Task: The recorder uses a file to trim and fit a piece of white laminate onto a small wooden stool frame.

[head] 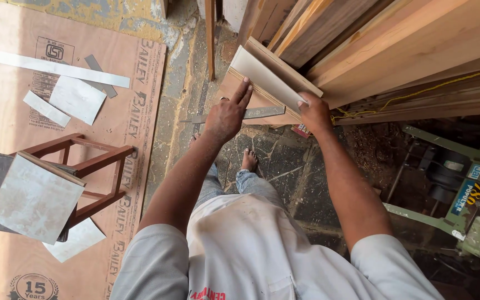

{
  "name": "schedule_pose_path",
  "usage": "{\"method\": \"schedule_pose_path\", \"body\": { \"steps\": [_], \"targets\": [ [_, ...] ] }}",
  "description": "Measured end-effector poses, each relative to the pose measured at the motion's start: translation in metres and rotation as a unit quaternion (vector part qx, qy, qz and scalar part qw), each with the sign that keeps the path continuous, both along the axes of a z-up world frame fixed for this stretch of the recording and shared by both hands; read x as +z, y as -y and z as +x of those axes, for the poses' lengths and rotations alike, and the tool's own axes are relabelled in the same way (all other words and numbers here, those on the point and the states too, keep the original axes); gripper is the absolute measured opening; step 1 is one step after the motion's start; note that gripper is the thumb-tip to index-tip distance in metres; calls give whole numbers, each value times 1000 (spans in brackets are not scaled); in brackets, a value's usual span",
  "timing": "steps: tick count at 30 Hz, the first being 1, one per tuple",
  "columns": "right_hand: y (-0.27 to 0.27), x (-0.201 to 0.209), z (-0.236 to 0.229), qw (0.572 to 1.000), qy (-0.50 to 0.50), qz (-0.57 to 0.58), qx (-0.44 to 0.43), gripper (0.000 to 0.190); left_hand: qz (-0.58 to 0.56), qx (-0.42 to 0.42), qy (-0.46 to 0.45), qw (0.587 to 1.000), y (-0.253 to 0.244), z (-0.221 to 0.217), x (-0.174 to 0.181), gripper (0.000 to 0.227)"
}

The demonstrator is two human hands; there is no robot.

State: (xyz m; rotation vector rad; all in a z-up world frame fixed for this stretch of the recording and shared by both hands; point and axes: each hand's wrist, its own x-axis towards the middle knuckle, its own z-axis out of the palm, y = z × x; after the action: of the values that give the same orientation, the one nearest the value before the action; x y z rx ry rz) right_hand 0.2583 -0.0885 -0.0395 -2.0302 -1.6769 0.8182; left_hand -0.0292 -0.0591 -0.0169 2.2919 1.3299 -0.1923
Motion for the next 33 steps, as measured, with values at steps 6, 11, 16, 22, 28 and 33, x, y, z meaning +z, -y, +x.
{"method": "schedule_pose_path", "body": {
  "steps": [6,11,16,22,28,33],
  "targets": [
    [35,94,20,991,29,130,1,19,-21,61,0,998,-5,18,11,72],
    [85,88,-8,998,-53,11,34,15,69,261,237,933,56,-6,-25,42],
    [95,55,-132,907,-120,77,396,67,-126,605,557,555,111,-21,-21,39],
    [127,25,-264,903,-75,-235,351,35,-23,641,583,499,195,-108,-50,48],
    [136,13,-428,884,-47,-327,332,30,-96,722,382,569,340,-326,-27,68],
    [121,-112,-609,885,-108,-350,286,26,29,849,244,467,459,-539,-144,40]
  ]
}}
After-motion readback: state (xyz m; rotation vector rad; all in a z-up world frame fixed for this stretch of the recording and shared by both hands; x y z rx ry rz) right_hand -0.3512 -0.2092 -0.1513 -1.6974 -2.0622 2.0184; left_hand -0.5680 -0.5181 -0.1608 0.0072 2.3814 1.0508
